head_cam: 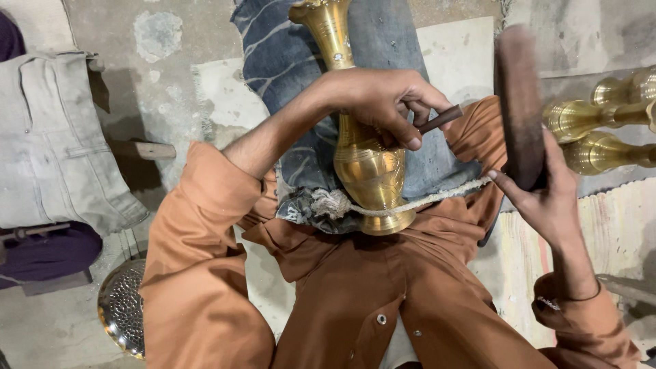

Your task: The person sits cross-legged on the floor and uses a chisel and hammer to engrave a decorative pattern on a brass vase. The vase is held steady on a cloth-covered support while the person repeatedly taps the chisel to create indentations in the metal surface.

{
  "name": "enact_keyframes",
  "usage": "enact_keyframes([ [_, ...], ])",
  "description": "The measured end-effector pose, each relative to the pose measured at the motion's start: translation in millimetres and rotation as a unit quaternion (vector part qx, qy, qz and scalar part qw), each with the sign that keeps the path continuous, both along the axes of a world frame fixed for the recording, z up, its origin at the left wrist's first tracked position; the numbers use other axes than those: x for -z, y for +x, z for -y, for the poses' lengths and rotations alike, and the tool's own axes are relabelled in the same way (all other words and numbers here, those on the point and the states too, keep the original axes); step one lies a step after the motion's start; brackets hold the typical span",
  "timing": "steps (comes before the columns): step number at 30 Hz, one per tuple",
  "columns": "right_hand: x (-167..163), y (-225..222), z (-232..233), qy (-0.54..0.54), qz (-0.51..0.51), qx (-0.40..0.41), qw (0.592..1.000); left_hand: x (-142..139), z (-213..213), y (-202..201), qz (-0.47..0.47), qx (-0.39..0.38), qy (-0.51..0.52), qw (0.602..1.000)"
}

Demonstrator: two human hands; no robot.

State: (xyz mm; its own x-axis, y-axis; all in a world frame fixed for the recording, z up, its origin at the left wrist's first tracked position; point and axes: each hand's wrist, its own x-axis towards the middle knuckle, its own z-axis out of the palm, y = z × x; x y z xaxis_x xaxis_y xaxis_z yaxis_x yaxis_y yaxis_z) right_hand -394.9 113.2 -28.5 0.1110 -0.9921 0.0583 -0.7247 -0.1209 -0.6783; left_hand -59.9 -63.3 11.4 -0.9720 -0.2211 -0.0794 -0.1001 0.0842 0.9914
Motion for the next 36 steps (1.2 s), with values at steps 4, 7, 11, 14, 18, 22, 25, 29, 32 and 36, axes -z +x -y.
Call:
enact_keyframes([
  [4,3.5,-7.0,4.4,-0.017,-0.063,-0.033,0.997,3.2,-0.4,1.2,0.014,0.001,0.016,1.0],
  [7,6.4,-11.4,8.5,-0.056,-0.05,-0.005,0.997,3.0,-0.8,2.3,0.002,-0.001,0.01,1.0],
  [11,4.6,-9.4,12.4,-0.06,-0.045,-0.025,0.997,2.8,-3.8,8.6,-0.028,-0.025,-0.029,0.999],
  [14,-5.9,-1.6,18.0,-0.061,-0.026,-0.072,0.995,6.6,-10.3,13.2,-0.042,-0.062,-0.007,0.997],
  [18,-27.2,6.5,36.9,0.036,0.063,-0.057,0.996,16.2,-18.7,17.7,-0.059,-0.141,-0.088,0.984],
  [22,-42.6,3.6,60.3,-0.086,-0.089,-0.153,0.98,23.3,-27.4,20.1,-0.087,-0.195,-0.167,0.963],
  [25,-48.4,-1.4,70.5,-0.01,0.004,-0.103,0.995,22.2,-31.0,20.2,-0.076,-0.221,-0.149,0.961],
  [29,-54.0,-3.3,75.4,0.048,0.07,-0.073,0.994,14.8,-33.5,21.9,-0.03,-0.227,-0.081,0.97],
  [32,-56.5,-0.1,77.6,0.036,0.022,-0.116,0.992,10.7,-35.6,23.5,-0.011,-0.225,-0.083,0.971],
  [36,-54.3,3.7,82.4,0.024,-0.114,-0.159,0.98,11.0,-40.1,22.8,-0.024,-0.235,-0.095,0.967],
])
